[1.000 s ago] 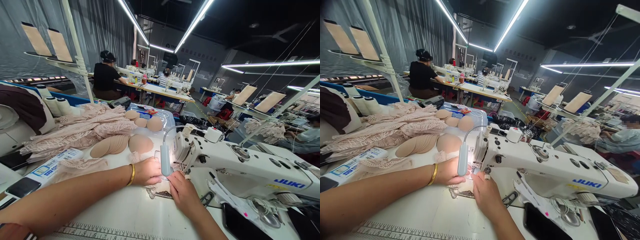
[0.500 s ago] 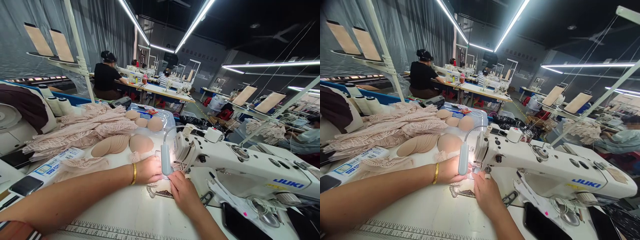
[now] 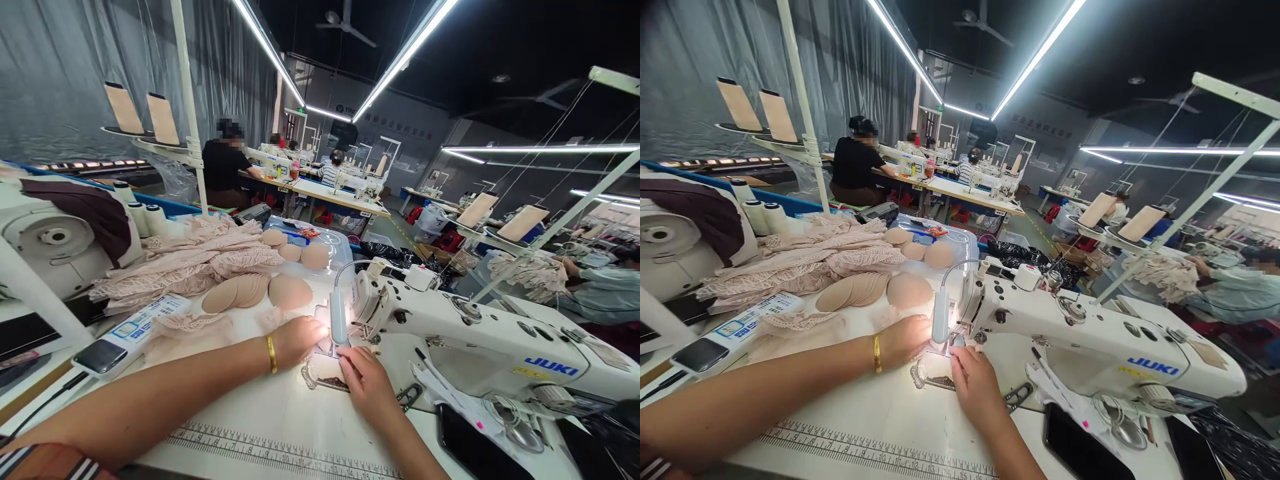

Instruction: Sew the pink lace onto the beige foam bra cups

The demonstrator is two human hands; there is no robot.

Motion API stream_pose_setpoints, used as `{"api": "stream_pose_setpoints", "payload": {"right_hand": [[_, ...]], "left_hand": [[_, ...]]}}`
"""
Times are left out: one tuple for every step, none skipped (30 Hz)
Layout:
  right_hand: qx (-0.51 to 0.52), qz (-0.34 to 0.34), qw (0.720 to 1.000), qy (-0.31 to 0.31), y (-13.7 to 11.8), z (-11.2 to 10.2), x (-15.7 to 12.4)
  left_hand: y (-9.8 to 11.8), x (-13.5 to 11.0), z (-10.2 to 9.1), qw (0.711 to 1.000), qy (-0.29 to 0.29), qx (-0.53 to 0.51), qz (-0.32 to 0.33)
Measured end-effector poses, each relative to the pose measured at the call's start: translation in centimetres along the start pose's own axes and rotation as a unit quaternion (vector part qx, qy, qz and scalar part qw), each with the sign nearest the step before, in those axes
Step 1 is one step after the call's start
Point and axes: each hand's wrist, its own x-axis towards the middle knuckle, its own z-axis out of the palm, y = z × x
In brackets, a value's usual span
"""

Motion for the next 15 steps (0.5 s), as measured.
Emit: {"api": "stream_pose_setpoints", "payload": {"right_hand": [[0.066,0.053,0.996,-0.010,-0.7,0.4,0.0],[0.136,0.108,0.985,-0.020,-1.4,0.9,-0.1],[0.203,0.159,0.966,-0.028,-2.3,1.5,-0.1],[0.263,0.199,0.944,-0.030,-3.1,2.1,-0.2],[0.313,0.225,0.922,-0.024,-4.0,2.6,-0.2],[0.354,0.241,0.904,-0.011,-5.0,3.2,-0.4],[0.389,0.249,0.887,0.004,-5.8,3.6,-0.5],[0.421,0.252,0.871,0.019,-6.7,4.0,-0.7],[0.451,0.253,0.855,0.035,-7.4,4.3,-0.9],[0.478,0.255,0.839,0.050,-8.1,4.5,-1.1],[0.502,0.259,0.822,0.066,-8.7,4.7,-1.4],[0.523,0.265,0.806,0.081,-9.1,4.9,-1.6],[0.540,0.269,0.792,0.093,-9.5,5.2,-1.9],[0.551,0.273,0.782,0.105,-9.8,5.5,-2.1],[0.559,0.274,0.774,0.116,-10.0,5.9,-2.5]], "left_hand": [[0.5,-1.0,-0.4,1.000,0.003,-0.009,0.009],[1.1,-2.1,-0.9,0.999,0.017,-0.027,0.017],[1.8,-3.2,-1.5,0.998,0.039,-0.052,0.023],[2.3,-4.4,-2.0,0.995,0.064,-0.078,0.025],[2.7,-5.6,-2.5,0.991,0.086,-0.101,0.013],[3.0,-6.7,-3.1,0.988,0.101,-0.113,-0.015],[3.0,-7.8,-3.6,0.987,0.105,-0.109,-0.060],[2.9,-8.8,-4.1,0.983,0.101,-0.094,-0.120],[2.8,-9.7,-4.6,0.974,0.099,-0.078,-0.188],[2.8,-10.6,-5.1,0.959,0.108,-0.070,-0.252],[3.2,-11.3,-5.6,0.940,0.130,-0.076,-0.307],[3.9,-12.0,-6.0,0.919,0.156,-0.106,-0.346],[5.0,-12.5,-6.3,0.898,0.178,-0.161,-0.369],[6.4,-12.8,-6.4,0.875,0.182,-0.240,-0.379],[8.1,-13.0,-6.3,0.845,0.144,-0.354,-0.374]]}}
